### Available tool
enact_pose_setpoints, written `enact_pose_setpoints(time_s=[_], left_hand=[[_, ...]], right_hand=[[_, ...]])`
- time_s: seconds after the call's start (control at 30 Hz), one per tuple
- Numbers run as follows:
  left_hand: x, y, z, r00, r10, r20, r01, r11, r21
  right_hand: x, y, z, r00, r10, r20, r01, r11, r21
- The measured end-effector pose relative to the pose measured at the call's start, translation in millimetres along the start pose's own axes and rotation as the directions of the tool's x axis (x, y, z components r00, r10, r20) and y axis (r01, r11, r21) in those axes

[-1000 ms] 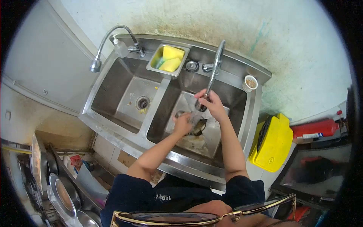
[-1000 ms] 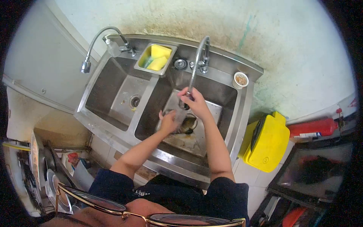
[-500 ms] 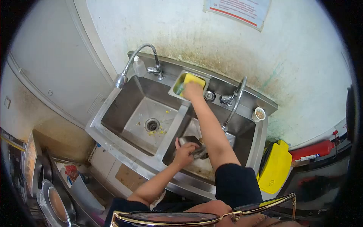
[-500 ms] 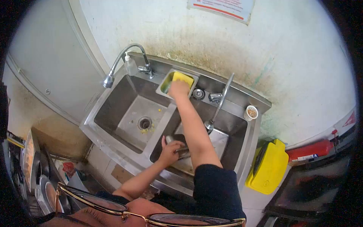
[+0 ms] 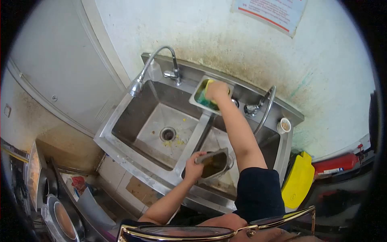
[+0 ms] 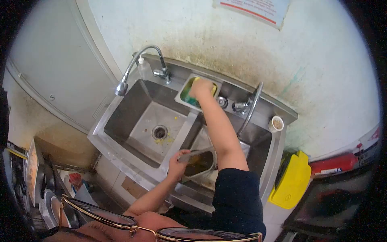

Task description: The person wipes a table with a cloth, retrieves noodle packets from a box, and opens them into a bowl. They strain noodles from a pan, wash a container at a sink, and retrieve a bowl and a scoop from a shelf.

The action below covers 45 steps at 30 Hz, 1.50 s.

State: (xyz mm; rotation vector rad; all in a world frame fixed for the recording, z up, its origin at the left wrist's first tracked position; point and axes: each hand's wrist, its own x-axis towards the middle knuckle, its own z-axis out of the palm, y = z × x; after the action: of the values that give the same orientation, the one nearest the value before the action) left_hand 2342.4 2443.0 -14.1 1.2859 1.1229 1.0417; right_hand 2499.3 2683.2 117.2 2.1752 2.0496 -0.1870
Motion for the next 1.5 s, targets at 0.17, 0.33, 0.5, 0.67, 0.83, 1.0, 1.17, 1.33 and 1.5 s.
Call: enact_pose_setpoints(time_s=[0.17,0.33,0.5,0.67,0.83,1.0,1.17,1.33,1.5], left_hand=[[0.9,10.1,20.8,0.952,-0.302,-0.051,0.261,0.888,-0.379],[-0.9,-5.0,45.4,0.969,-0.241,-0.049,0.190,0.860,-0.473],[-2.4,-22.8,70.4,0.990,-0.030,-0.137,-0.009,0.961,-0.277],[4.2,-38.5,69.5,0.945,-0.290,-0.148,0.171,0.829,-0.533],[-5.8,-44.2,101.6,0.934,-0.325,-0.146,0.191,0.802,-0.565],[-4.1,-41.8,93.6,0.906,-0.411,-0.106,0.273,0.755,-0.596],[-15.0,-35.8,106.0,0.906,-0.410,-0.102,0.247,0.709,-0.661],[-6.8,-56.4,101.9,0.887,-0.398,-0.234,0.250,0.841,-0.480],[-12.1,-70.3,103.9,0.871,-0.476,-0.121,0.265,0.663,-0.700]], right_hand=[[-128.4,28.2,47.2,0.984,0.064,-0.168,0.066,0.740,0.670],[-216.8,23.7,204.3,0.970,0.240,0.040,-0.178,0.589,0.789],[-200.6,22.4,255.7,0.973,-0.229,0.024,0.091,0.480,0.873],[-262.4,38.6,186.6,0.958,-0.264,-0.113,0.281,0.777,0.564],[-255.4,18.0,208.8,0.954,0.290,0.073,-0.252,0.649,0.718],[-284.8,49.9,228.6,0.800,-0.126,-0.586,0.464,0.749,0.473],[-261.9,78.2,241.5,0.818,-0.057,-0.572,0.367,0.818,0.444],[-287.6,55.0,237.3,0.746,-0.229,-0.625,0.611,0.610,0.505],[-275.4,80.6,236.8,0.807,-0.434,-0.400,0.588,0.651,0.481]])
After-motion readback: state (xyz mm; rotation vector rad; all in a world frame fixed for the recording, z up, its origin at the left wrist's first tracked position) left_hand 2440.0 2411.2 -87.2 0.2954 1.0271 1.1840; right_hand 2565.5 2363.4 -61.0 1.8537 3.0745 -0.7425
